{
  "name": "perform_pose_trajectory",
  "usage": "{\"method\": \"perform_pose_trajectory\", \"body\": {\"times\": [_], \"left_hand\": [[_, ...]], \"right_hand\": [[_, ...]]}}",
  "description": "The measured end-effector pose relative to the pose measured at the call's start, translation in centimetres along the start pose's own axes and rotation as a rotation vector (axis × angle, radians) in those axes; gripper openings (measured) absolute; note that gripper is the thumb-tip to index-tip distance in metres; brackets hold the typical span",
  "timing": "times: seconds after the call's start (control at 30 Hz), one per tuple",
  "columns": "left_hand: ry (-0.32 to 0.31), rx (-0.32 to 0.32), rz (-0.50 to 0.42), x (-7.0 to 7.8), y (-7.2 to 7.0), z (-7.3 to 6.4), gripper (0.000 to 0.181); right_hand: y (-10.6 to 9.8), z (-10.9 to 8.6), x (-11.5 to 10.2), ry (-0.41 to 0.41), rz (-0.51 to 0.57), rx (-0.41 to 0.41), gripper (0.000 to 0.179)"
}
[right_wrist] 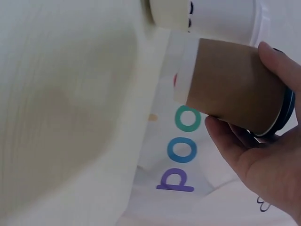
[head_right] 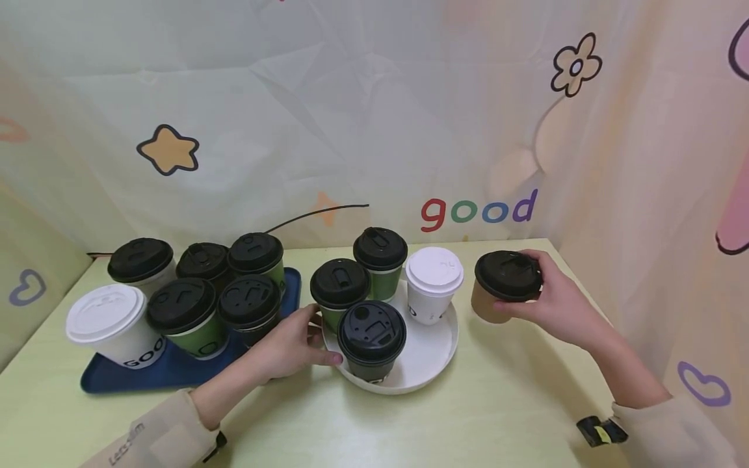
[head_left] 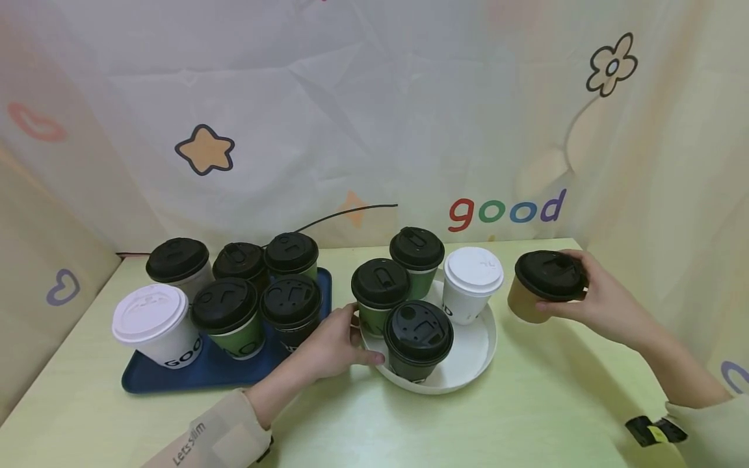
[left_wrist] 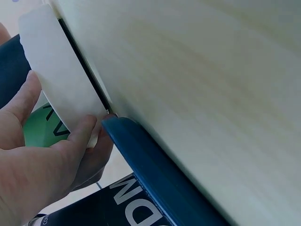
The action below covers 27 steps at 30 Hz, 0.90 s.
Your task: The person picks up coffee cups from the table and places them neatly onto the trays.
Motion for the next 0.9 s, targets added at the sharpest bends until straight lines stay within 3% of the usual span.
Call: {"method": "perform_pose_trajectory", "body": {"times": [0.17, 0.37, 0.57, 0.9], "left_hand": [[0.011, 0.002, -0.012, 0.0, -0.1, 0.0, 0.081], [0.02, 0.008, -0.006, 0.1, -0.1, 0.0, 0.08], [0.002, -0.001, -0.001, 0.0, 0.0, -0.1, 0.086], [0.017, 0.002, -0.002, 0.0, 0.0, -0.1, 0.082]], "right_hand": [[0.2, -1.5, -1.5, -0.103, 0.013, -0.07, 0.081], [1.6, -2.7, -3.5, -0.235, 0.113, -0.193, 0.083], [3.1, -3.5, -4.2, -0.268, 0.161, -0.237, 0.084], [4.8, -3.5, -4.5, -0.253, 0.166, -0.198, 0.089]]}}
Point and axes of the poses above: each hand's wrist, its own z-axis towards the middle knuckle, its own y-axis out of the palm, x = y × z, the point moved 6 cm from there along z, towards the middle knuckle, and after that the axes turned 15 degrees about y, right-handed, at the moved point
